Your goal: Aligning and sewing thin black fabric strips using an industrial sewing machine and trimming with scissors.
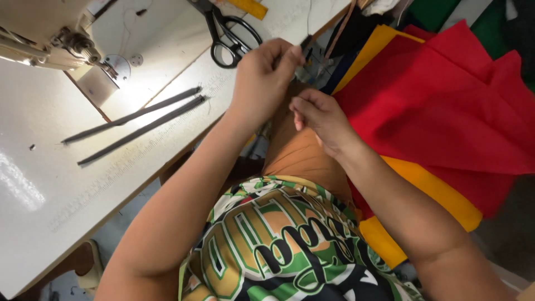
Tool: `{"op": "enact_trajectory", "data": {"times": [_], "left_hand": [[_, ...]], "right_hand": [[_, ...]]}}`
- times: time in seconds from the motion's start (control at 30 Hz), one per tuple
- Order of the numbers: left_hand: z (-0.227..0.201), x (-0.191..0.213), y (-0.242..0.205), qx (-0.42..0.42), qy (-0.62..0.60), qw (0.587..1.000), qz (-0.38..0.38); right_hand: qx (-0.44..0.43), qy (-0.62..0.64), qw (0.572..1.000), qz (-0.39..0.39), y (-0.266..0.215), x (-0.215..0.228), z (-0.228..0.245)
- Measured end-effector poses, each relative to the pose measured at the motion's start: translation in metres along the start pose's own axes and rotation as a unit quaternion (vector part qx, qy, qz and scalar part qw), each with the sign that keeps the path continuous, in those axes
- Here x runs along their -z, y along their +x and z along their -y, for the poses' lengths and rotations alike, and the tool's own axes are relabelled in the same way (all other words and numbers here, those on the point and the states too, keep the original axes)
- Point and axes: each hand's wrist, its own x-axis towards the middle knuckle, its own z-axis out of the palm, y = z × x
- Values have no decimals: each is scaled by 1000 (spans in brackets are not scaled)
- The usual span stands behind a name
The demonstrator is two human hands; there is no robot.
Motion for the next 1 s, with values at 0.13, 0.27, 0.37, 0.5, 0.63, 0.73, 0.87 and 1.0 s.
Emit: {"op": "enact_trajectory", "data": {"times": [0.13, 0.27, 0.37, 0.5, 0.63, 0.73, 0.87, 1.0], "left_hand": [[-15, 9, -34, 23, -95, 994, 51], [-9, 11, -65, 75, -131, 988, 28], [-3, 9, -75, 50, -140, 988, 40], [6, -1, -87, 36, -142, 989, 33], [6, 7, -97, 52, -180, 982, 25], [19, 3, -114, 68, -180, 981, 13], [33, 2, -122, 51, -175, 983, 0], [38, 3, -125, 47, -176, 983, -5]], "right_hand": [[62, -120, 988, -73, -4, 41, -12], [222, -322, 900, -191, -35, 60, -5], [317, -388, 852, -154, -59, 16, 46], [321, -285, 902, -39, -65, -32, 59], [247, -184, 951, -26, -58, -42, 57], [213, -147, 965, -33, -52, -36, 41], [172, -94, 980, -43, -45, -40, 30], [172, -76, 982, -27, -45, -46, 30]]}}
